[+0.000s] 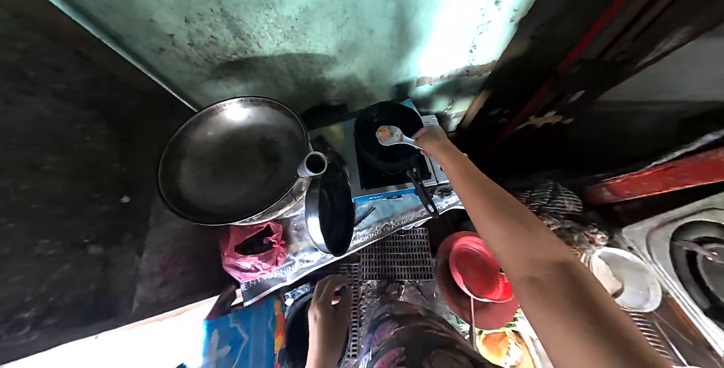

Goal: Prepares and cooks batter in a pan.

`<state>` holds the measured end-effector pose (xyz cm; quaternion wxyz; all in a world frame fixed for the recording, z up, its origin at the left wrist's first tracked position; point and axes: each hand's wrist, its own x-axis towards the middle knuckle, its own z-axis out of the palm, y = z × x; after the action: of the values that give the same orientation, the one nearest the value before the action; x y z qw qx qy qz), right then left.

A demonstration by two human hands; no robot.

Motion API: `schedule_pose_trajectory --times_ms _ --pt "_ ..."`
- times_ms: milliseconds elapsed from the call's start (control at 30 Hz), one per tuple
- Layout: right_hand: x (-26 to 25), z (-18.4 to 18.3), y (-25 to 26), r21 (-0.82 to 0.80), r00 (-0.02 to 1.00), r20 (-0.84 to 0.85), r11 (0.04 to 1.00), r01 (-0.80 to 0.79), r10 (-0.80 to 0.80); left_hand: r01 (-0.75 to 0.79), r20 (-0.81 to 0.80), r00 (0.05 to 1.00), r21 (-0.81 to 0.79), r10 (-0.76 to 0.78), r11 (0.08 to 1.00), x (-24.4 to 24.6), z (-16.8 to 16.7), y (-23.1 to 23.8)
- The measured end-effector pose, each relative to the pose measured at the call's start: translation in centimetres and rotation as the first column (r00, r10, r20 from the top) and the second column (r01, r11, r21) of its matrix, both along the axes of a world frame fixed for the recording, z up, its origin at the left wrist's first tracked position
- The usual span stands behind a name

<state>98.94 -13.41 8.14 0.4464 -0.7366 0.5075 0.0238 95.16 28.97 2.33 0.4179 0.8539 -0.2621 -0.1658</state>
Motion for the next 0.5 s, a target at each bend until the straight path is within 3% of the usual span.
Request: schedule_pose_trajectory --times_ms 167,500 --pt "2.4 -0.5 -0.2 -0.096 0.993 -0.072 0.990 -0.099 0.092 -0.017 -0.041 0.999 0.032 0.018 0.999 0.5 -1.0 1.0" --pt "5.7 2.7 3.4 -0.259 0.917 -0.367 0.930 -0.259 0.154 0.021 -0.026 0.999 0.020 -0.021 1.000 1.5 -1.6 0.9"
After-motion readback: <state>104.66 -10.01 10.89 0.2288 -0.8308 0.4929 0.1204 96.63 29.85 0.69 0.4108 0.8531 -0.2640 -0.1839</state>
